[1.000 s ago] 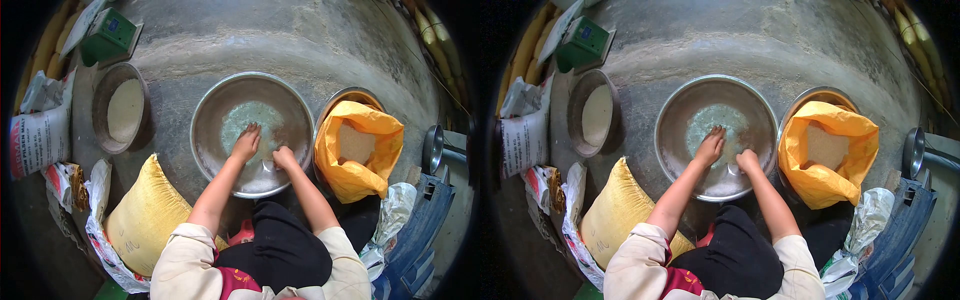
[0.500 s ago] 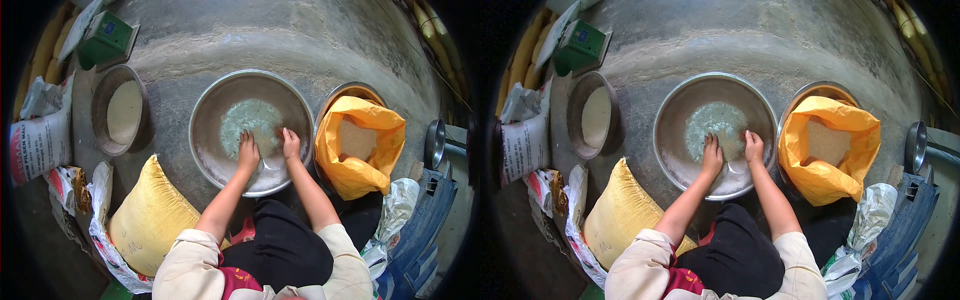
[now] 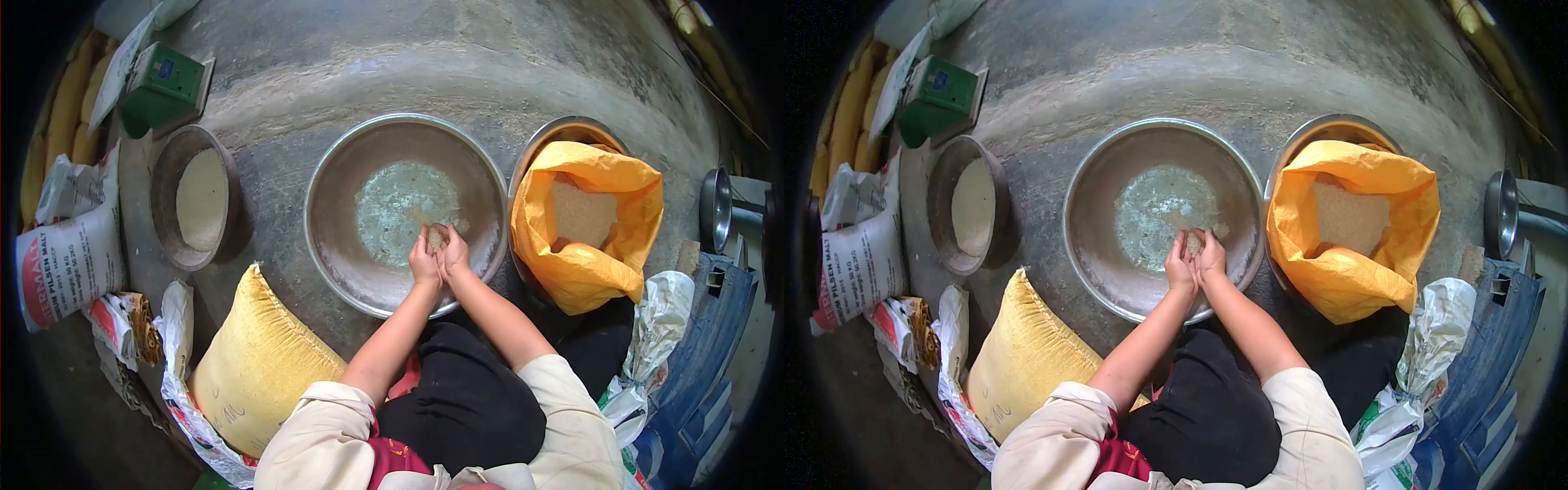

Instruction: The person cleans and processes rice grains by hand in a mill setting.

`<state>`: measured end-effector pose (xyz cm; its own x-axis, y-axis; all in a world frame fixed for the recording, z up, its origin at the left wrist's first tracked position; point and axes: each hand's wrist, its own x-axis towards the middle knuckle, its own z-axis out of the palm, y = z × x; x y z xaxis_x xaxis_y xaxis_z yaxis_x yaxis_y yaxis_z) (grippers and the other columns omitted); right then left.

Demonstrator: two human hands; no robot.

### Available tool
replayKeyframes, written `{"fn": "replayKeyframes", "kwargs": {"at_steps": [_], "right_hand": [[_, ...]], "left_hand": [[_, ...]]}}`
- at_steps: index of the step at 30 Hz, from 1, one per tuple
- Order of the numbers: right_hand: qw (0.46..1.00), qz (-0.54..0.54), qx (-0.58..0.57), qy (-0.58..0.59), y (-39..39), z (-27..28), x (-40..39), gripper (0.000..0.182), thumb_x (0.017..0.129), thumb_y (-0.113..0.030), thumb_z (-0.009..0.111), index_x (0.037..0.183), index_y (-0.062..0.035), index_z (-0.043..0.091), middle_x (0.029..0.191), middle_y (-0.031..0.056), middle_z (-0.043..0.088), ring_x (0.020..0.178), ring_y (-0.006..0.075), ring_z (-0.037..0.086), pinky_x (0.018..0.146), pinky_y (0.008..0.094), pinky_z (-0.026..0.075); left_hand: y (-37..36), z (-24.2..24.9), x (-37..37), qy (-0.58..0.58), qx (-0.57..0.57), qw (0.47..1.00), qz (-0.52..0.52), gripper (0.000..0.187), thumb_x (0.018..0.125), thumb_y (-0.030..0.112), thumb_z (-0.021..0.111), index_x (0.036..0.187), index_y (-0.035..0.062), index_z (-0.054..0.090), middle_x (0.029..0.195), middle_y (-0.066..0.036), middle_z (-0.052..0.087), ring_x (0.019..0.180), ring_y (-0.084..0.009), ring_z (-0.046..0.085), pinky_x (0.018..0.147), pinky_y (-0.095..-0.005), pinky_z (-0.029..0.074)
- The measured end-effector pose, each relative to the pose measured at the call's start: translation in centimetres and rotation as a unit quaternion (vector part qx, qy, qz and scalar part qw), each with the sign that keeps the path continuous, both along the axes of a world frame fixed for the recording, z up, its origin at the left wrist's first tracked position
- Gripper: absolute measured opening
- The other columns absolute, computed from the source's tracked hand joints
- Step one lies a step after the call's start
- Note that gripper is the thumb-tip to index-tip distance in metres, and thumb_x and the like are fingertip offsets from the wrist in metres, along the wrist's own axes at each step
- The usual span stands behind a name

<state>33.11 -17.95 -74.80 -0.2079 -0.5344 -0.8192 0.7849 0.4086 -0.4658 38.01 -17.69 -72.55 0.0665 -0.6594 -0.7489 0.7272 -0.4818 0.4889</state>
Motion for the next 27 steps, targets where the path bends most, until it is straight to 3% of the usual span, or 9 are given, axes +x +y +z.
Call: {"fn": "replayKeyframes", "kwargs": {"at_steps": [4, 7, 10, 18, 20, 25, 26, 27], "right_hand": [[0.999, -0.040, -0.011, -0.026, 0.3, 2.2, 0.4, 0.040, 0.088, -0.029, 0.042, 0.105, 0.0053, 0.052, 0.099, 0.0129, 0.054, 0.090, 0.0212, 0.052, 0.082, 0.0309, 0.042], [0.995, -0.069, -0.041, -0.053, 0.0, 3.8, 0.6, 0.032, 0.085, -0.023, 0.045, 0.098, 0.0045, 0.054, 0.098, 0.0129, 0.055, 0.090, 0.0206, 0.053, 0.082, 0.0305, 0.042], [0.989, -0.083, -0.061, -0.103, -0.9, 7.3, 0.4, 0.027, 0.081, -0.018, 0.045, 0.092, 0.0038, 0.056, 0.092, 0.0116, 0.057, 0.090, 0.0205, 0.054, 0.083, 0.0307, 0.043], [0.972, -0.086, -0.165, -0.144, -3.0, 18.4, -4.8, 0.030, 0.083, -0.023, 0.042, 0.095, 0.0002, 0.055, 0.095, 0.0109, 0.057, 0.090, 0.0212, 0.055, 0.085, 0.0322, 0.043], [0.966, -0.113, -0.202, -0.115, -3.0, 21.7, -7.8, 0.030, 0.084, -0.022, 0.040, 0.096, 0.0008, 0.056, 0.097, 0.0107, 0.058, 0.092, 0.0204, 0.055, 0.086, 0.0325, 0.043], [0.939, -0.207, -0.274, -0.015, -1.7, 25.8, -16.9, 0.031, 0.086, -0.022, 0.039, 0.093, 0.0017, 0.057, 0.096, 0.0124, 0.058, 0.093, 0.0206, 0.055, 0.084, 0.0324, 0.044], [0.935, -0.222, -0.278, 0.004, -1.2, 26.3, -18.6, 0.031, 0.086, -0.022, 0.039, 0.093, 0.0020, 0.057, 0.095, 0.0114, 0.059, 0.091, 0.0199, 0.056, 0.081, 0.0300, 0.045], [0.932, -0.228, -0.282, 0.009, -0.8, 25.9, -20.9, 0.031, 0.086, -0.022, 0.039, 0.093, 0.0020, 0.057, 0.095, 0.0114, 0.059, 0.091, 0.0199, 0.056, 0.081, 0.0300, 0.045]], "left_hand": [[0.3, 1.9, 0.4, -0.009, -0.012, 1.000, 0.015, 0.042, 0.091, 0.020, 0.036, 0.121, -0.0096, 0.037, 0.127, -0.018, 0.039, 0.117, -0.0247, 0.040, 0.097, -0.0338, 0.034], [0.2, 3.5, 0.7, -0.015, -0.037, 0.999, 0.010, 0.043, 0.090, 0.022, 0.039, 0.123, -0.0051, 0.037, 0.127, -0.014, 0.040, 0.117, -0.0221, 0.039, 0.098, -0.0335, 0.033], [-0.4, 7.0, 0.7, -0.002, -0.069, 0.997, 0.024, 0.040, 0.089, 0.020, 0.039, 0.121, -0.0051, 0.039, 0.124, -0.014, 0.042, 0.115, -0.0218, 0.042, 0.097, -0.0332, 0.034], [-2.3, 17.8, -3.7, 0.037, -0.211, 0.976, -0.031, 0.040, 0.088, 0.015, 0.038, 0.122, -0.0054, 0.039, 0.124, -0.014, 0.043, 0.114, -0.0212, 0.042, 0.099, -0.0334, 0.032], [-2.5, 21.2, -6.5, 0.071, -0.250, 0.964, -0.061, 0.039, 0.087, 0.012, 0.037, 0.121, -0.0059, 0.040, 0.123, -0.015, 0.044, 0.113, -0.0215, 0.044, 0.098, -0.0332, 0.033], [-2.7, 24.3, -15.0, 0.125, -0.300, 0.929, -0.176, 0.038, 0.085, 0.007, 0.041, 0.121, -0.0068, 0.041, 0.122, -0.014, 0.045, 0.108, -0.0177, 0.047, 0.094, -0.0285, 0.036], [-2.7, 23.6, -17.0, 0.107, -0.323, 0.918, -0.204, 0.037, 0.085, 0.011, 0.044, 0.119, -0.0038, 0.045, 0.114, -0.012, 0.052, 0.098, -0.0156, 0.053, 0.086, -0.0266, 0.041], [-3.2, 22.2, -18.4, 0.112, -0.325, 0.915, -0.210, 0.037, 0.085, 0.011, 0.044, 0.119, -0.0038, 0.045, 0.114, -0.012, 0.052, 0.098, -0.0156, 0.053, 0.086, -0.0266, 0.041]]}}
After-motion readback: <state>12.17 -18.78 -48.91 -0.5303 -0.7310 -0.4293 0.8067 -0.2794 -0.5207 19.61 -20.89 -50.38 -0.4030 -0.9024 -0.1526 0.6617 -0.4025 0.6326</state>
